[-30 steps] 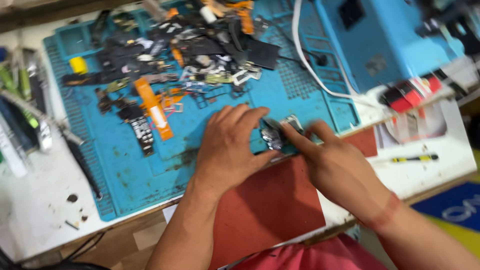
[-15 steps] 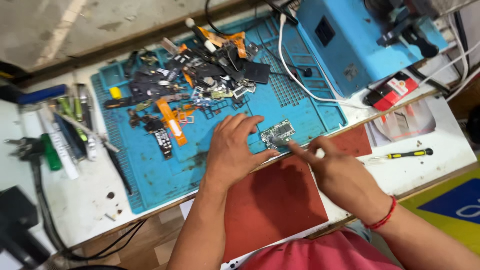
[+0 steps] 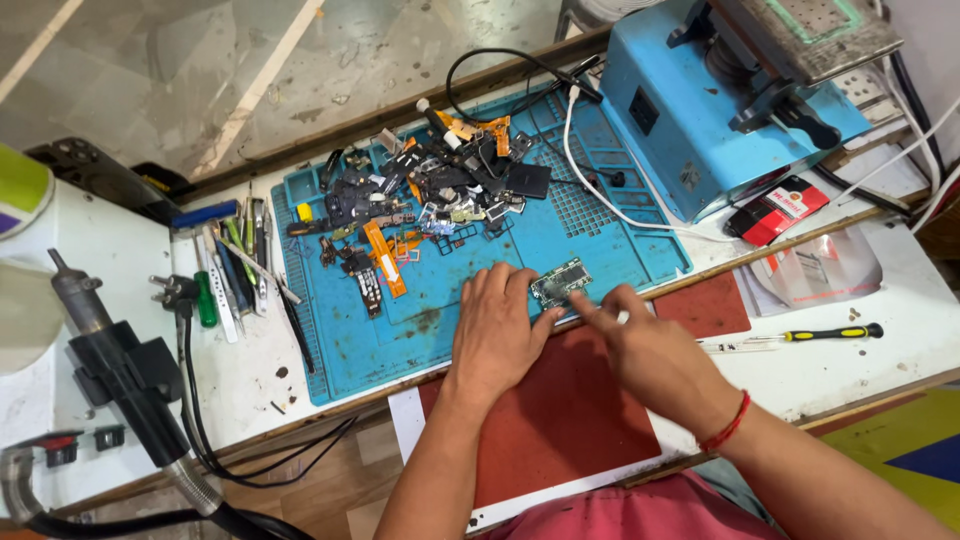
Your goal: The person scrapes the surface of a circuit board and then applies heat to it using a hot air rework station tool.
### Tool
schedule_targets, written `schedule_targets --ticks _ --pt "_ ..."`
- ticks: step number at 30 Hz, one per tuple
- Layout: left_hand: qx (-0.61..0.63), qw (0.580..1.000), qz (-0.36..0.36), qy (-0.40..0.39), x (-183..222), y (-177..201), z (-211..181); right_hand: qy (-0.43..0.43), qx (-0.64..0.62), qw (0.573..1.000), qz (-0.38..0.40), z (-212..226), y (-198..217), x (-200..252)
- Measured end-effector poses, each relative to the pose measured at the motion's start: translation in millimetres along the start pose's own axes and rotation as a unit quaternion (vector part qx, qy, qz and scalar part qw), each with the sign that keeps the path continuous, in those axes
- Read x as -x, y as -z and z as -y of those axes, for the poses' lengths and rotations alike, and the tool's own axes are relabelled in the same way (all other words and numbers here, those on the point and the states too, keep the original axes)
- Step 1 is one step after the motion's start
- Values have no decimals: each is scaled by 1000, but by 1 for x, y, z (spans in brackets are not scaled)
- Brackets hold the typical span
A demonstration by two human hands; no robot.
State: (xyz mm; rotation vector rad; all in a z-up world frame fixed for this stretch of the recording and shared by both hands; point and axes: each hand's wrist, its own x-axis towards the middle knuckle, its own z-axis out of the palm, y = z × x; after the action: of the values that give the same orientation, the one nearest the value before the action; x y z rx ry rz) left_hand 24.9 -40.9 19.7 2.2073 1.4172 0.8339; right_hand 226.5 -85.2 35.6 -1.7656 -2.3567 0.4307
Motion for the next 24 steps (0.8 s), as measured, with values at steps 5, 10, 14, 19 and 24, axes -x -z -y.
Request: schedule_targets --ticks 5,10,14,19,24 --pt "-10 1000 -2 9 1 -1 -3 20 3 999 38 2 -3 1" --pt "15 1000 2 20 -2 -1 -3 5 23 1000 20 -7 8 -11" --pt "-11 998 -57 6 6 0 -3 -29 27 996 82 -1 13 -16" --pt "-34 991 -111 -67 23 -9 -8 17 -1 1000 24 2 8 -6" --pt "-39 984 -130 -114 26 -12 -3 9 -21 999 31 -8 7 -14"
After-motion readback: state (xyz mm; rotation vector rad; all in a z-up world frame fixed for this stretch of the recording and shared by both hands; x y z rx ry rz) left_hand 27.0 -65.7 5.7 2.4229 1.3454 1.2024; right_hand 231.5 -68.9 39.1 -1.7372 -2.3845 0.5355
